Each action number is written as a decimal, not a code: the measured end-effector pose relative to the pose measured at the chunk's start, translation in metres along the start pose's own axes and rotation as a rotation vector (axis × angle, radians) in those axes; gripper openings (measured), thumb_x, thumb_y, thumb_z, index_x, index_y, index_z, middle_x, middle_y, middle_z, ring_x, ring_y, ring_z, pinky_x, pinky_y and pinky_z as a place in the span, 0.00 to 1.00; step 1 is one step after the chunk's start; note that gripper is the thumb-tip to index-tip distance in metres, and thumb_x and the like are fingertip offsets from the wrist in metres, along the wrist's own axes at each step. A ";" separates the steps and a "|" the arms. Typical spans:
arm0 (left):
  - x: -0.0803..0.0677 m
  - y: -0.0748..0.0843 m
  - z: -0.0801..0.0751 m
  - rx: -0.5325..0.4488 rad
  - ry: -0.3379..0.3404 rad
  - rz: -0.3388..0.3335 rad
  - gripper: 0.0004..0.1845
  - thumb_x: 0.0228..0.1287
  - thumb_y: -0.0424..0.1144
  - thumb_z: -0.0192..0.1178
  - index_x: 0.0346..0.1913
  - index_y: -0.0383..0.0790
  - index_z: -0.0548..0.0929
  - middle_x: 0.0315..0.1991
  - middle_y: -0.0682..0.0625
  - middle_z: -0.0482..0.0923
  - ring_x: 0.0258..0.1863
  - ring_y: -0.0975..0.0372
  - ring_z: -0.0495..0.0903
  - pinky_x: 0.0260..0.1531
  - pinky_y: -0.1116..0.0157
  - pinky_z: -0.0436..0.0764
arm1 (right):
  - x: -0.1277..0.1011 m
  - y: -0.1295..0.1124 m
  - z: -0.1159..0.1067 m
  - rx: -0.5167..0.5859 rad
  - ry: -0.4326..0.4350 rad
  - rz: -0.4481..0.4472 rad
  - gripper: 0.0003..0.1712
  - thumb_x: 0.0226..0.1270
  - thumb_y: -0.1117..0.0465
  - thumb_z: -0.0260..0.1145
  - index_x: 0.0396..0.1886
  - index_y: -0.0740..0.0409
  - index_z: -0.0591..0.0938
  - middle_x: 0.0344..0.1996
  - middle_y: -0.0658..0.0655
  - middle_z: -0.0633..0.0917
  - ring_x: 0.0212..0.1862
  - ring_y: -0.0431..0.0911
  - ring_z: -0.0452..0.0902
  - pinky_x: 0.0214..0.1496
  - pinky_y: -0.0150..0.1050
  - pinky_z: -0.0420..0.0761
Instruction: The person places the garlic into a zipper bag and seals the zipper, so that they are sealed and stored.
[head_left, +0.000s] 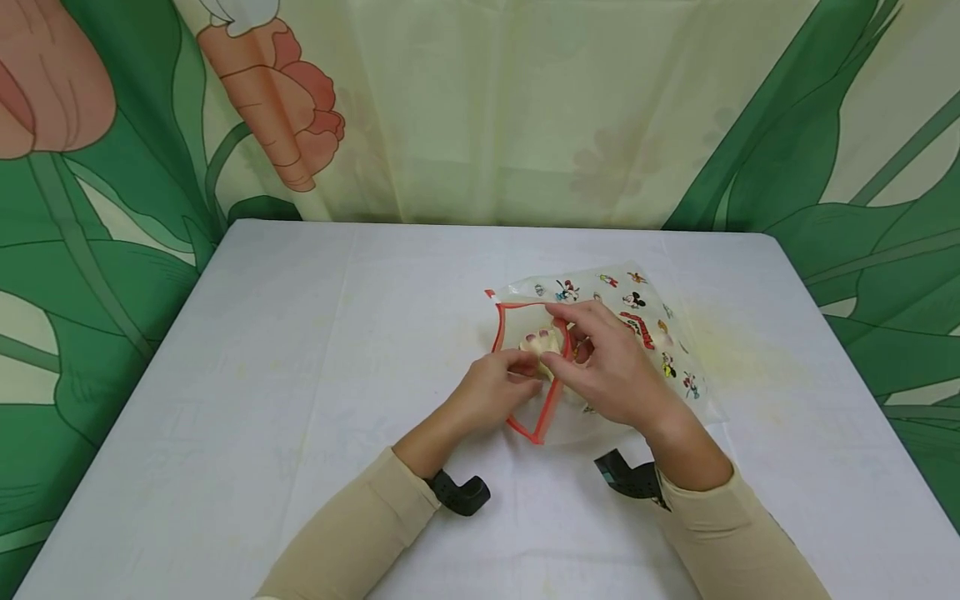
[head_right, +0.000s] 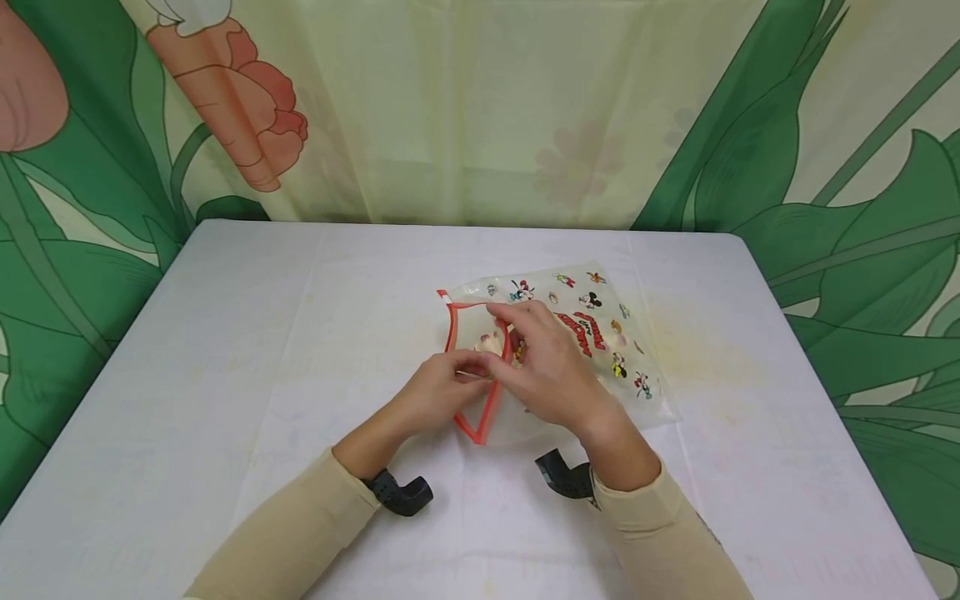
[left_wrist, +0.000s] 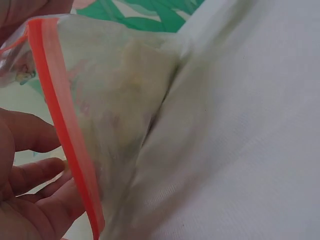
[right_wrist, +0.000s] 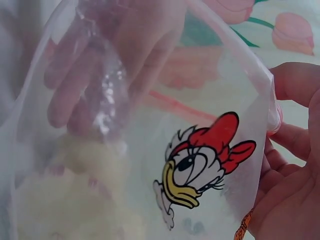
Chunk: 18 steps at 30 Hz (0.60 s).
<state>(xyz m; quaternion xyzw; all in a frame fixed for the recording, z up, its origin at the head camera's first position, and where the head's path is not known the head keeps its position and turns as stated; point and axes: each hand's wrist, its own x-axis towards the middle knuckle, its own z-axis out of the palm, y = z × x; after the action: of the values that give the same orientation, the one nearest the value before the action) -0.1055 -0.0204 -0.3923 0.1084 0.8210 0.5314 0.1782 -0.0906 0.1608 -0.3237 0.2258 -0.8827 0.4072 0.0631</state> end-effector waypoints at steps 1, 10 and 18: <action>0.002 0.000 0.000 0.008 0.001 0.002 0.19 0.66 0.39 0.65 0.59 0.39 0.82 0.49 0.53 0.84 0.47 0.63 0.83 0.44 0.66 0.81 | 0.000 0.000 0.000 0.002 -0.001 -0.002 0.31 0.60 0.69 0.73 0.65 0.64 0.77 0.47 0.59 0.78 0.36 0.45 0.72 0.36 0.34 0.77; 0.011 0.001 0.002 0.033 -0.014 0.017 0.23 0.67 0.38 0.63 0.64 0.42 0.80 0.47 0.51 0.84 0.46 0.63 0.83 0.41 0.67 0.81 | 0.001 0.000 0.000 -0.004 0.004 -0.007 0.31 0.60 0.69 0.74 0.64 0.64 0.77 0.47 0.61 0.78 0.36 0.45 0.72 0.36 0.34 0.77; 0.004 0.005 -0.007 0.022 -0.015 -0.013 0.24 0.67 0.39 0.63 0.66 0.42 0.78 0.51 0.51 0.83 0.48 0.62 0.83 0.44 0.66 0.82 | 0.001 0.001 0.000 -0.001 0.004 0.008 0.31 0.60 0.68 0.74 0.65 0.63 0.77 0.48 0.60 0.78 0.37 0.45 0.72 0.36 0.35 0.78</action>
<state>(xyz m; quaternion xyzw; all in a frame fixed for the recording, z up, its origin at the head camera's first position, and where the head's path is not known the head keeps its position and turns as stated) -0.1118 -0.0226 -0.3860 0.1091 0.8261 0.5205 0.1866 -0.0921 0.1616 -0.3243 0.2216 -0.8836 0.4076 0.0633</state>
